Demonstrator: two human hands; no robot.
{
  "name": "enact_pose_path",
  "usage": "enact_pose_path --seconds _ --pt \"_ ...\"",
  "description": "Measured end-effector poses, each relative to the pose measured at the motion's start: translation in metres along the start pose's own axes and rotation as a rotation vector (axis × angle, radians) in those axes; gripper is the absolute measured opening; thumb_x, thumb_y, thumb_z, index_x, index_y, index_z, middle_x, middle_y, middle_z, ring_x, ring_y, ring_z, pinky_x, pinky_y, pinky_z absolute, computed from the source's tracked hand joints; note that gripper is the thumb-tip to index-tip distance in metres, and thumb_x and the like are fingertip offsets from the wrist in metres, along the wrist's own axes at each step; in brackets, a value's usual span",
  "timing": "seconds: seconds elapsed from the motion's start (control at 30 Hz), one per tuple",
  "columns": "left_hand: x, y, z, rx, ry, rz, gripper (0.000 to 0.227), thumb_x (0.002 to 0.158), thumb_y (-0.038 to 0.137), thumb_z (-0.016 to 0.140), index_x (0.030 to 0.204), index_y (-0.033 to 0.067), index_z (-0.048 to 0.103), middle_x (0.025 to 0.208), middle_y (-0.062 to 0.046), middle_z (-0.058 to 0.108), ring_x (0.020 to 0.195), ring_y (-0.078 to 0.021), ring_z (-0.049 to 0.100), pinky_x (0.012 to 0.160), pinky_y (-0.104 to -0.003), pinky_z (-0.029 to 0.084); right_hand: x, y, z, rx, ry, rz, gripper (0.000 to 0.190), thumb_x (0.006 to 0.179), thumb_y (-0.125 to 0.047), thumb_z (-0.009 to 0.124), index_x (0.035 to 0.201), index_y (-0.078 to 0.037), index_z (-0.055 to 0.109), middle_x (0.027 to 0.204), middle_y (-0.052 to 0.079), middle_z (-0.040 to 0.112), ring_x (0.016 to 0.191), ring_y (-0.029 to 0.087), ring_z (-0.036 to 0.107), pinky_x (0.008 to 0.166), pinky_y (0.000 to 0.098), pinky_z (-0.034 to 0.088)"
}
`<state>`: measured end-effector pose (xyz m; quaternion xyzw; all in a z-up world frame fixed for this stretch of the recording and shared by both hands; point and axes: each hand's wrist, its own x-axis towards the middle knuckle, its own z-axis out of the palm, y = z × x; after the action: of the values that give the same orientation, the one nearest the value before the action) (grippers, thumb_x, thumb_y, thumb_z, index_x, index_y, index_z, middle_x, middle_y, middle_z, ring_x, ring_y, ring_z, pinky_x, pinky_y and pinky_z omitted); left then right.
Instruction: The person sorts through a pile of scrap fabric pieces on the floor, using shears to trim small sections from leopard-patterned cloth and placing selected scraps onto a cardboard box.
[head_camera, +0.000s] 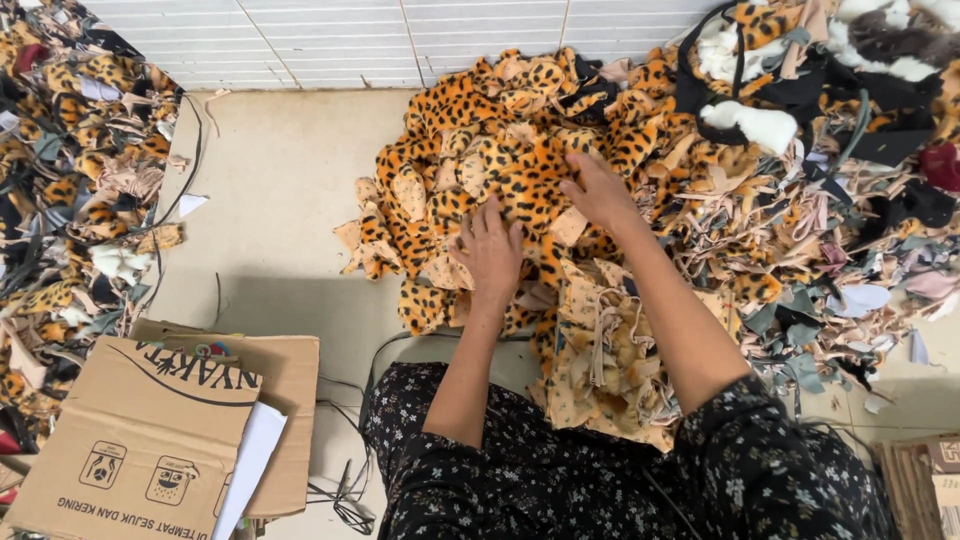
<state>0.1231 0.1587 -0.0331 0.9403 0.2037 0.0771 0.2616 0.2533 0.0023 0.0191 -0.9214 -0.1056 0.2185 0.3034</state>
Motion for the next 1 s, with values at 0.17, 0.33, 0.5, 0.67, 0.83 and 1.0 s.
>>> enact_pose_path --seconds 0.17,0.33,0.5,0.67,0.83,1.0 --pt "0.017 0.016 -0.002 -0.151 -0.043 -0.064 0.057 0.104 0.027 0.059 0.154 0.0090 0.037 0.139 -0.011 0.057 0.138 -0.0326 0.044 0.113 -0.068 0.025 0.005 -0.019 0.026 -0.050 0.060 -0.106 0.056 0.105 -0.026 0.060 0.156 -0.028 0.038 0.155 0.016 0.037 0.139 0.043 0.044 0.109 0.0572 0.044" --pt "0.023 0.022 0.006 -0.151 -0.140 -0.173 0.067 0.098 0.037 0.067 0.152 0.0105 0.038 0.141 -0.009 0.055 0.138 -0.0303 0.043 0.113 -0.060 0.032 -0.007 -0.013 0.050 -0.144 -0.017 -0.236 0.052 0.102 -0.004 0.055 0.149 -0.024 0.048 0.137 0.018 0.049 0.127 0.042 0.056 0.101 0.0508 0.054" --pt "0.042 0.010 0.030 -0.213 -0.148 -0.203 0.041 0.090 0.033 0.074 0.124 0.0205 0.054 0.123 -0.003 0.057 0.131 -0.0346 0.046 0.104 -0.058 0.039 -0.022 -0.009 0.034 -0.112 0.004 -0.256 0.036 0.105 -0.001 0.046 0.131 -0.025 0.055 0.124 0.011 0.049 0.109 0.036 0.063 0.086 0.0447 0.057" --pt "0.026 0.035 0.002 -0.127 -0.101 -0.041 0.037 0.091 0.026 0.075 0.121 0.0191 0.053 0.126 -0.006 0.049 0.127 -0.0321 0.048 0.103 -0.053 0.044 -0.009 0.007 0.043 -0.316 0.023 -0.298 0.029 0.101 -0.001 0.051 0.122 -0.020 0.054 0.124 0.013 0.044 0.075 0.030 0.063 0.062 0.0416 0.053" --pt "0.030 0.033 0.011 -0.054 -0.098 0.037 0.021 0.099 0.032 0.063 0.111 0.0142 0.060 0.120 -0.004 0.052 0.123 -0.0248 0.051 0.104 -0.045 0.042 -0.019 0.007 0.036 -0.190 0.066 -0.349 0.040 0.097 0.002 0.056 0.131 -0.019 0.052 0.121 0.013 0.043 0.091 0.039 0.063 0.066 0.0437 0.052" --pt "0.048 0.018 0.022 -0.877 -0.398 0.091 0.072 0.097 0.025 0.053 0.160 0.0016 0.026 0.119 -0.017 0.060 0.059 -0.0030 0.041 0.060 -0.030 0.046 -0.037 0.014 0.003 0.178 0.098 -0.469 0.037 0.092 -0.016 0.073 0.121 -0.011 0.051 0.136 0.012 0.038 0.140 0.046 0.032 0.109 0.0535 0.039"
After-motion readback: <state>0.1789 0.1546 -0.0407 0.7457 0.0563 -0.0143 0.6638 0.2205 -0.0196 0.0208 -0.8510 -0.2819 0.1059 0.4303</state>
